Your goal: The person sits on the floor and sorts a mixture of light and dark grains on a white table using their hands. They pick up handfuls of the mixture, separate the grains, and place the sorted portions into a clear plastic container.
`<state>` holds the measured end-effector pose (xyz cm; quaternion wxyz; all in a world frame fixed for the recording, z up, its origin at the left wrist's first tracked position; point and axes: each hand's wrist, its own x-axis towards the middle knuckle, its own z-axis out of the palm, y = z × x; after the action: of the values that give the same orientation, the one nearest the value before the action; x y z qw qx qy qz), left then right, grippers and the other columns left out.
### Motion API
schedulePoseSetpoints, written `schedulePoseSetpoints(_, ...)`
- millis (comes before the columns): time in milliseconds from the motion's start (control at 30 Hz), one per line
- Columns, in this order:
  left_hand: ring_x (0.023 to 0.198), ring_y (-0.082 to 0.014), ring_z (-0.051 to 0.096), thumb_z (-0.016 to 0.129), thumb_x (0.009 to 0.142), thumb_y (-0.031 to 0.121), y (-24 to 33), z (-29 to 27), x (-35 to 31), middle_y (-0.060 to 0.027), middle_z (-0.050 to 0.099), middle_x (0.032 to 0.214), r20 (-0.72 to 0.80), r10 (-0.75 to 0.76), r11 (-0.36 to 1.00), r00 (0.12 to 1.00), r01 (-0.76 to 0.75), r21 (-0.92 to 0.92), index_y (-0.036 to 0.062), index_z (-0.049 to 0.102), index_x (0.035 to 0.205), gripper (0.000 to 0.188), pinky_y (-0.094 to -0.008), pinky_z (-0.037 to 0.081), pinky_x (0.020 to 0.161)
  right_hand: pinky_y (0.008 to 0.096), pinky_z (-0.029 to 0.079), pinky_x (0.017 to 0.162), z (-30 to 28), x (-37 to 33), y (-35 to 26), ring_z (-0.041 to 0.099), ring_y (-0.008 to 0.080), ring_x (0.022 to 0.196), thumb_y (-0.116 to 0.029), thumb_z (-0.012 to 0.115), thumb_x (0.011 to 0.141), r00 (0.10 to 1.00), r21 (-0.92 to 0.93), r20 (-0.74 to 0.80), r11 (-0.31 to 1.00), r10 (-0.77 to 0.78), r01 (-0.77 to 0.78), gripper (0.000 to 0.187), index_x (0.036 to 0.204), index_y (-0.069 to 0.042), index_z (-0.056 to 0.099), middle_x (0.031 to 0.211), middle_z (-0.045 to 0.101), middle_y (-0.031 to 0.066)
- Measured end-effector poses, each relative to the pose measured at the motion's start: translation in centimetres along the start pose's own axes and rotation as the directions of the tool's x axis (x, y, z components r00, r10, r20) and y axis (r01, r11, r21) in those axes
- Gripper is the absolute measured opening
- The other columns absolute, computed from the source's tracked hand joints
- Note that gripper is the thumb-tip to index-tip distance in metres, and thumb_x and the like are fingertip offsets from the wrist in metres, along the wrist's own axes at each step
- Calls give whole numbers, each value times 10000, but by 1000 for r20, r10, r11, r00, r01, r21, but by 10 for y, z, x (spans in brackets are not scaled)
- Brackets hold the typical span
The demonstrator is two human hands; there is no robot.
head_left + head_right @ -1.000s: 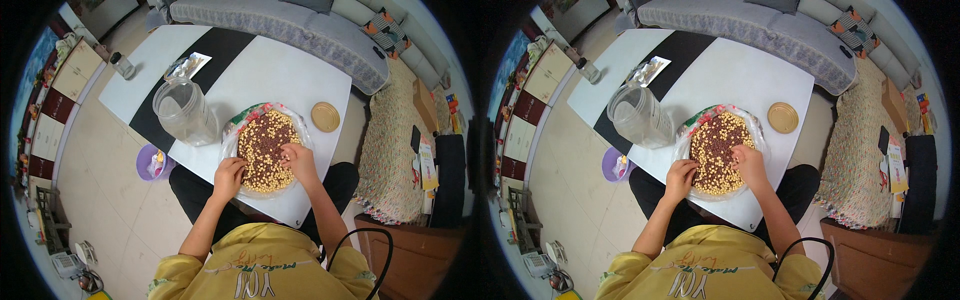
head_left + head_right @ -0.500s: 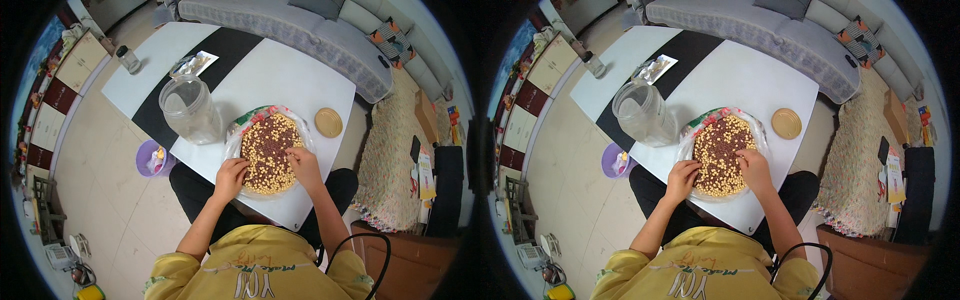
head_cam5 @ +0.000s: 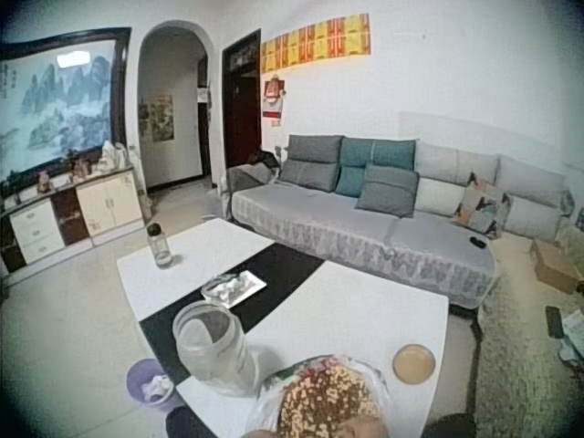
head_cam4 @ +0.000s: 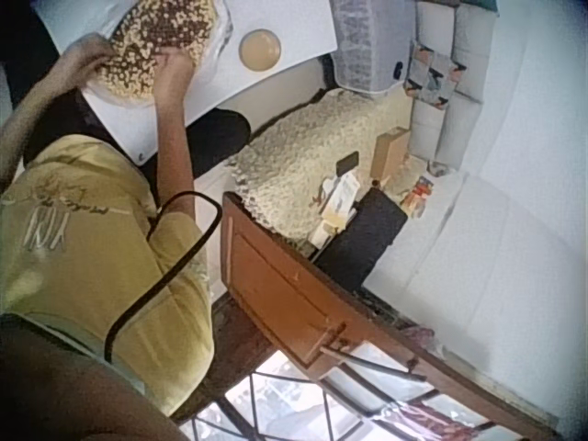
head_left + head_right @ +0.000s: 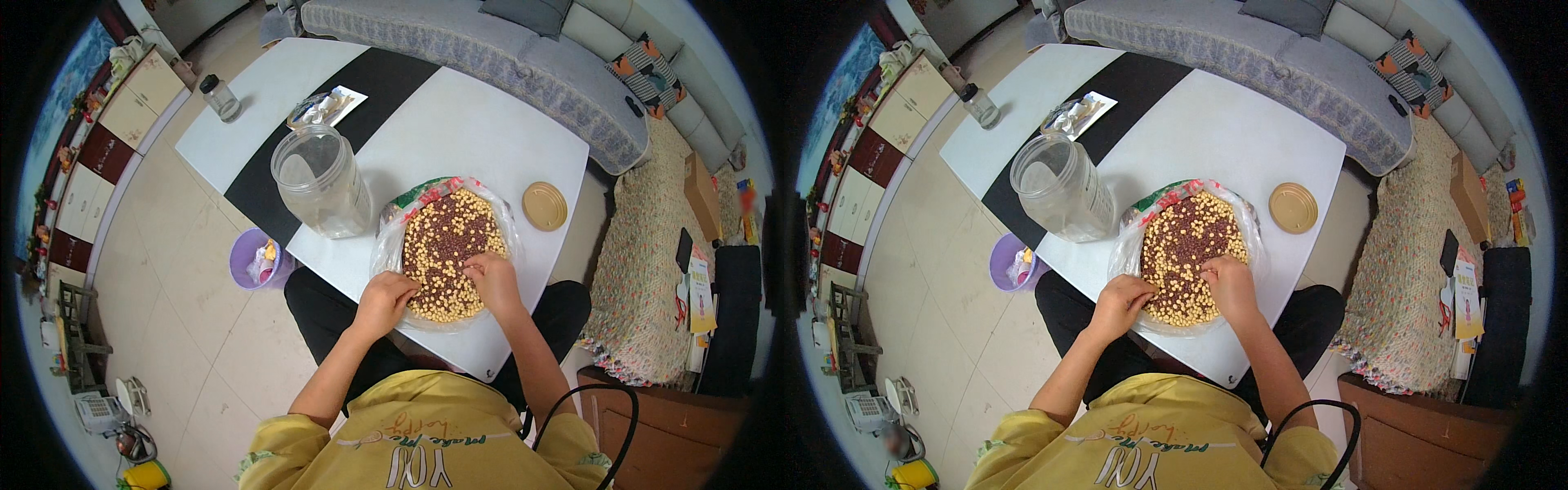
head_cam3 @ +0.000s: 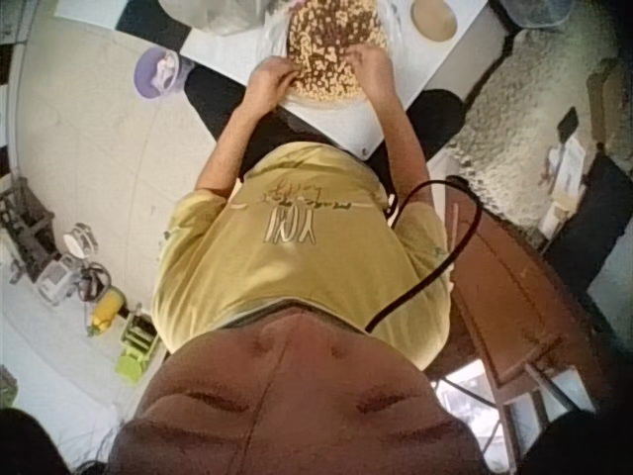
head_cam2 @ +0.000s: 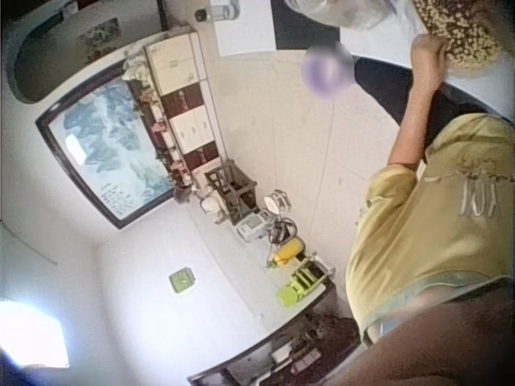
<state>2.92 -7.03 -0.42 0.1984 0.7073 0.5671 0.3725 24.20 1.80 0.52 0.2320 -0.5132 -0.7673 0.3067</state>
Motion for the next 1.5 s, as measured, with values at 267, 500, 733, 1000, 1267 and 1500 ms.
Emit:
schedulePoseSetpoints(267,837,-296,587,645,746,18,-1,5,-3,-98,647,858,-11,-14,1000,1000,14,8,36,668,859,117,-379,462,761,287,540,781,-10,10,6,637,192,871,27,472,894,944,655,265,681,198,-327,214,1053,81,605,968,628,158)
schedulePoseSetpoints(500,836,-295,583,640,747,19,-3,7,-3,-96,643,856,-23,-11,1000,1000,12,20,37,669,855,113,-376,457,759,301,523,871,-14,11,4,615,254,994,74,394,902,928,770,339,520,155,-368,288,1158,118,519,1112,577,225)
schedulePoseSetpoints(733,840,-294,580,636,750,21,-4,8,-3,-98,642,859,-28,-15,1000,999,15,16,36,670,854,110,-376,454,762,261,554,655,-14,13,-5,661,196,750,12,569,849,936,654,231,670,265,-351,194,1033,55,609,999,621,169)
schedulePoseSetpoints(1000,838,-300,580,639,753,24,-2,7,-4,-110,638,859,-32,-27,1000,999,27,3,30,669,865,116,-380,458,759,228,492,596,-12,22,-1,609,127,645,-36,661,796,990,364,100,922,100,-129,90,871,12,670,821,653,95)
schedulePoseSetpoints(1267,817,-299,579,642,747,26,-8,14,-5,-110,632,841,-65,-9,999,998,7,-31,35,669,871,127,-384,462,750,237,516,658,-38,72,-56,633,130,710,-55,637,818,955,572,297,799,12,-188,174,957,49,643,852,664,90)
schedulePoseSetpoints(1500,816,-311,569,625,747,34,-11,13,-11,-114,614,807,-105,-32,999,994,29,-33,33,663,839,100,-396,451,751,205,463,553,-17,140,-211,566,79,581,-115,680,804,904,465,303,875,-302,136,182,870,55,667,696,632,44)
